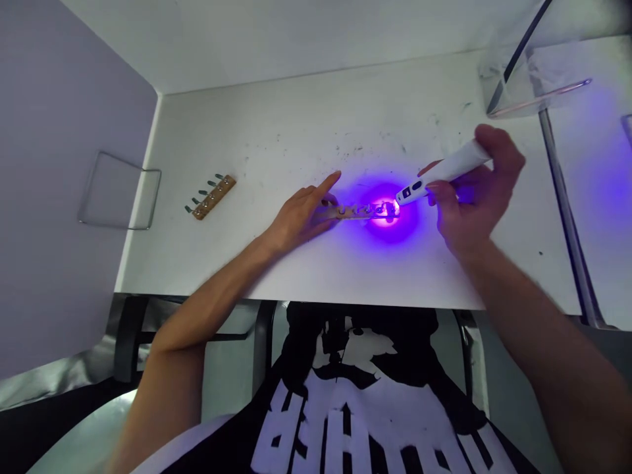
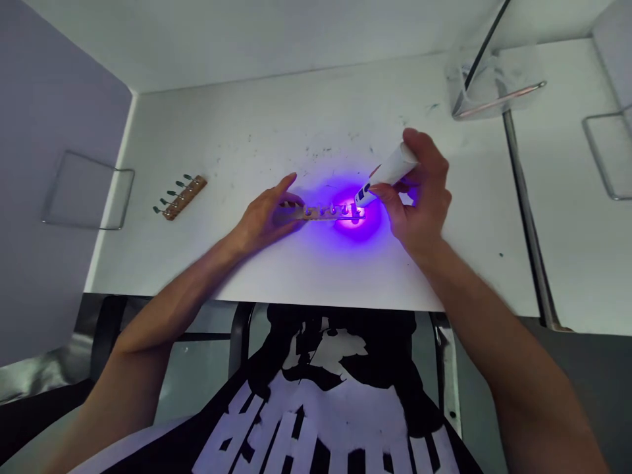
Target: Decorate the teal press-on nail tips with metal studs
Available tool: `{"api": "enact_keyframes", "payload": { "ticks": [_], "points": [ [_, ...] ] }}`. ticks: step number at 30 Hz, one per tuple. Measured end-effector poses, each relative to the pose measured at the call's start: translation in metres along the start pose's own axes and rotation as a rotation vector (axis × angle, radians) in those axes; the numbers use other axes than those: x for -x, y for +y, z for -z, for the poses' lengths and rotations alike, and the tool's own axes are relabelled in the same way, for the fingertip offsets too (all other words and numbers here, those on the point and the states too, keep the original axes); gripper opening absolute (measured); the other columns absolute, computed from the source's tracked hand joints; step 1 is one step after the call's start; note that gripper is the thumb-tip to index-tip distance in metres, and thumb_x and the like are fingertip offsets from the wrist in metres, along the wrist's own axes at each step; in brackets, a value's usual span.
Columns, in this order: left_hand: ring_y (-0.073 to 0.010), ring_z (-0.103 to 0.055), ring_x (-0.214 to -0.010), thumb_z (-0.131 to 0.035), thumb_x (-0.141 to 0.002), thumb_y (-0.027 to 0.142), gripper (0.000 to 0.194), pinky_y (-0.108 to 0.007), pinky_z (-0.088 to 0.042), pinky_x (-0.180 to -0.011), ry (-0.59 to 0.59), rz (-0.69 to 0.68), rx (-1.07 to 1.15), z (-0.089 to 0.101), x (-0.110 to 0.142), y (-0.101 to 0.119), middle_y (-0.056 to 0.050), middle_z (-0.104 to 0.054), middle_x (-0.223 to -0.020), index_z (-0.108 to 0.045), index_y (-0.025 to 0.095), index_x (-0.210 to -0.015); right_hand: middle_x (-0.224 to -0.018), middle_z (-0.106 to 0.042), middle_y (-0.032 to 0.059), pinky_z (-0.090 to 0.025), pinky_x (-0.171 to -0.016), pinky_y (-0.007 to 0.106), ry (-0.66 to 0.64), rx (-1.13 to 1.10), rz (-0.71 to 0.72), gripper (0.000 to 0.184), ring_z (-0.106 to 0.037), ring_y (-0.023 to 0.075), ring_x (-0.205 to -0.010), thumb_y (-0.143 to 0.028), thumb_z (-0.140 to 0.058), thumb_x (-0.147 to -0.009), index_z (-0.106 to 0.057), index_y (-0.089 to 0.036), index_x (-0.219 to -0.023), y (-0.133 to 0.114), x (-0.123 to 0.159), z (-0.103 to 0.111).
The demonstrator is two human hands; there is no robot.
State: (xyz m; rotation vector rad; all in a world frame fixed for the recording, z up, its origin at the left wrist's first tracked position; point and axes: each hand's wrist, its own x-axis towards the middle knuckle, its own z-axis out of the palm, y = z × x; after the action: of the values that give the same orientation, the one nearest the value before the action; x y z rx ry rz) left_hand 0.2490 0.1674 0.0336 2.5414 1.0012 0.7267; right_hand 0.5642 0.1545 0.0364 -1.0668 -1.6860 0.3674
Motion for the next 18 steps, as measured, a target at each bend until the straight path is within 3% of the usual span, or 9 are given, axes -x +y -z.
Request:
{"api": "enact_keyframes", "payload": {
  "ticks": [4,7,9,11,14,18],
  "points": [
    [-0.0177,-0.066,-0.103,-0.064,-0.099,0.040,0.077,-0.036,-0.058,-0.093,0.063,-0.004,0.054,0.004,0.001,0.008,-0.007,-0.071,-0.119,-0.023,0.028,-0.163,-0.151,-0.024,0.0010,-0.060,-0.077,0.007,0.023,-0.059,0.092,0.069,-0.065,-0.0008,-0.102,-0.034,-0.064,-0.094,-0.027,-0.045,-0.150,-0.010,-0.006,0.000],
    [-0.0168,-0.065,-0.103,-0.064,-0.098,0.031,0.066,-0.034,-0.057,-0.092,0.185,-0.058,0.086,0.009,0.000,0.015,-0.006,-0.070,-0.116,-0.034,0.027,-0.157,-0.147,-0.026,0.0018,-0.061,-0.078,0.008,0.028,-0.077,0.127,0.071,-0.066,0.0012,-0.103,-0.027,-0.065,-0.092,-0.032,-0.045,-0.152,-0.014,-0.007,-0.001],
    [-0.0153,-0.065,-0.098,-0.059,-0.097,0.019,0.045,-0.032,-0.057,-0.087,0.259,-0.115,0.071,0.012,0.000,0.017,-0.005,-0.071,-0.108,-0.053,0.025,-0.141,-0.146,-0.027,0.0034,-0.062,-0.077,0.009,0.023,-0.090,0.142,0.071,-0.067,0.0034,-0.103,-0.025,-0.065,-0.092,-0.033,-0.043,-0.153,-0.014,-0.008,-0.001],
    [-0.0130,-0.063,-0.085,-0.054,-0.095,0.009,0.023,-0.029,-0.054,-0.077,0.274,-0.233,0.059,0.015,0.000,0.018,-0.002,-0.070,-0.093,-0.065,0.023,-0.110,-0.146,-0.027,0.0048,-0.062,-0.077,0.010,0.021,-0.094,0.152,0.071,-0.067,0.0044,-0.103,-0.023,-0.064,-0.092,-0.034,-0.041,-0.153,-0.014,-0.008,-0.001],
    [-0.0111,-0.056,-0.067,-0.054,-0.094,0.007,0.025,-0.026,-0.047,-0.061,0.242,-0.470,0.042,0.019,0.000,0.023,0.001,-0.064,-0.072,-0.055,0.020,-0.072,-0.145,-0.028,0.0054,-0.063,-0.080,0.010,0.036,-0.077,0.179,0.069,-0.066,0.0013,-0.101,-0.023,-0.063,-0.092,-0.035,-0.038,-0.154,-0.012,-0.010,0.001],
    [-0.0122,-0.050,-0.054,-0.061,-0.084,0.004,0.037,-0.028,-0.038,-0.050,0.158,-0.721,0.051,0.014,-0.003,0.052,0.002,-0.052,-0.057,-0.044,0.020,-0.055,-0.145,-0.029,0.0051,-0.064,-0.083,0.010,0.032,-0.048,0.201,0.071,-0.063,-0.0014,-0.100,-0.023,-0.064,-0.091,-0.035,-0.036,-0.155,-0.008,-0.011,0.003]
  ]
}}
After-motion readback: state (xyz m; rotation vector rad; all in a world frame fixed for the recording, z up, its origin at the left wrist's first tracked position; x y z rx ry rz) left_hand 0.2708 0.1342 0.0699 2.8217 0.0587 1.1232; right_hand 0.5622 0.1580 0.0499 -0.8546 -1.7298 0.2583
